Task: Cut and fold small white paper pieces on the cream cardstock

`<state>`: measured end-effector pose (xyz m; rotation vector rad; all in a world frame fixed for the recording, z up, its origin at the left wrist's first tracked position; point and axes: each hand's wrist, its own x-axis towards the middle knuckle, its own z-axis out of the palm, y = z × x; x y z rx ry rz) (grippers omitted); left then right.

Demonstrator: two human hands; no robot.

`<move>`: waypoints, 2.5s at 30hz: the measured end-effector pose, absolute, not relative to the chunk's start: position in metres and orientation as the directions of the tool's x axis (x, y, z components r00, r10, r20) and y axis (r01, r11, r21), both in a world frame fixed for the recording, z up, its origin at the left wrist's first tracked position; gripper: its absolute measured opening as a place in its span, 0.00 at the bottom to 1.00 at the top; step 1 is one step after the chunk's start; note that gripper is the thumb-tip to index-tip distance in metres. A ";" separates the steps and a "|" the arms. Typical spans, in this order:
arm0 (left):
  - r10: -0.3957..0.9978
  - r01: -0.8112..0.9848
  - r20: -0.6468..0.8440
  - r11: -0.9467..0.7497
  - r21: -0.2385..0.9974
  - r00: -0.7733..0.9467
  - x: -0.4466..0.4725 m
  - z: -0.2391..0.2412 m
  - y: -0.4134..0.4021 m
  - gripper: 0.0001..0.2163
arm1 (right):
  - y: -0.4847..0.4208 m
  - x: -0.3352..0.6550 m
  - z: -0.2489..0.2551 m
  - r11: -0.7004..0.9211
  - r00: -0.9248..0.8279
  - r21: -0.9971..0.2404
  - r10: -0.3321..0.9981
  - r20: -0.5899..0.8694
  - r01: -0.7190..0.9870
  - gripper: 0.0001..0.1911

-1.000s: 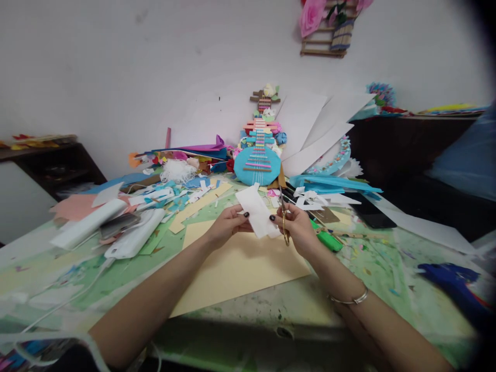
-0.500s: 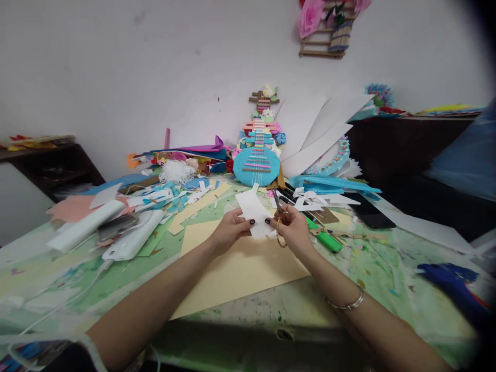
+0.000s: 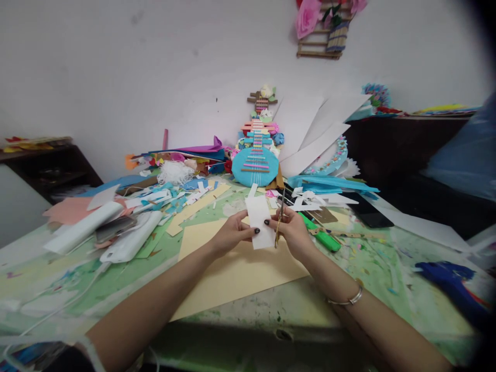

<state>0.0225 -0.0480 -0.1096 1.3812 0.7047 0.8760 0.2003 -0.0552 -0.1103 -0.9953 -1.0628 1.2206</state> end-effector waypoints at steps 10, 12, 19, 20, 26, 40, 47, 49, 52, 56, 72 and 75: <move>0.846 -0.022 0.080 -0.080 0.997 0.526 0.024 -0.112 -0.049 0.32 | -0.056 0.203 -0.105 0.080 0.059 -0.967 0.996 0.068 -0.243 0.22; 0.839 -0.011 0.080 -0.087 0.996 0.538 0.024 -0.111 -0.049 0.32 | -0.055 0.203 -0.105 0.088 0.063 -0.966 0.995 0.075 -0.244 0.22; 0.816 0.025 0.072 -0.105 0.994 0.574 0.024 -0.107 -0.050 0.32 | -0.054 0.206 -0.107 0.111 0.102 -0.953 0.991 0.086 -0.283 0.19; 0.811 0.031 0.073 -0.111 0.993 0.581 0.024 -0.107 -0.051 0.31 | -0.053 0.206 -0.107 0.106 0.095 -0.953 0.992 0.082 -0.283 0.19; 0.775 0.036 0.057 -0.102 0.994 0.629 0.025 -0.106 -0.054 0.28 | -0.049 0.210 -0.107 0.150 0.125 -0.959 0.985 0.123 -0.241 0.21; 0.768 0.037 -0.021 -0.003 0.999 0.640 0.019 -0.114 -0.048 0.27 | -0.052 0.212 -0.101 0.203 0.156 -0.958 0.973 0.173 -0.203 0.19; 0.798 -0.207 -0.147 0.322 0.924 0.584 0.039 -0.114 -0.058 0.20 | -0.052 0.211 -0.101 0.253 0.149 -0.940 0.963 0.223 -0.230 0.17; 0.817 -0.238 -0.168 0.347 0.907 0.552 0.046 -0.117 -0.060 0.20 | -0.052 0.210 -0.102 0.265 0.142 -0.940 0.961 0.239 -0.214 0.17; 0.830 -0.184 -0.214 0.350 0.919 0.515 0.050 -0.120 -0.061 0.19 | -0.051 0.208 -0.104 0.280 0.130 -0.944 0.957 0.260 -0.176 0.16; 0.825 -0.162 -0.227 0.355 0.921 0.517 0.048 -0.122 -0.059 0.18 | -0.052 0.205 -0.104 0.293 0.120 -0.942 0.954 0.276 -0.163 0.16; 0.843 -0.121 -0.260 0.354 0.927 0.471 0.049 -0.117 -0.062 0.18 | -0.052 0.206 -0.102 0.329 0.096 -0.935 0.943 0.318 -0.134 0.17; 0.847 -0.124 -0.272 0.363 0.923 0.456 0.048 -0.118 -0.059 0.17 | -0.051 0.209 -0.099 0.308 0.088 -0.940 0.951 0.297 -0.149 0.16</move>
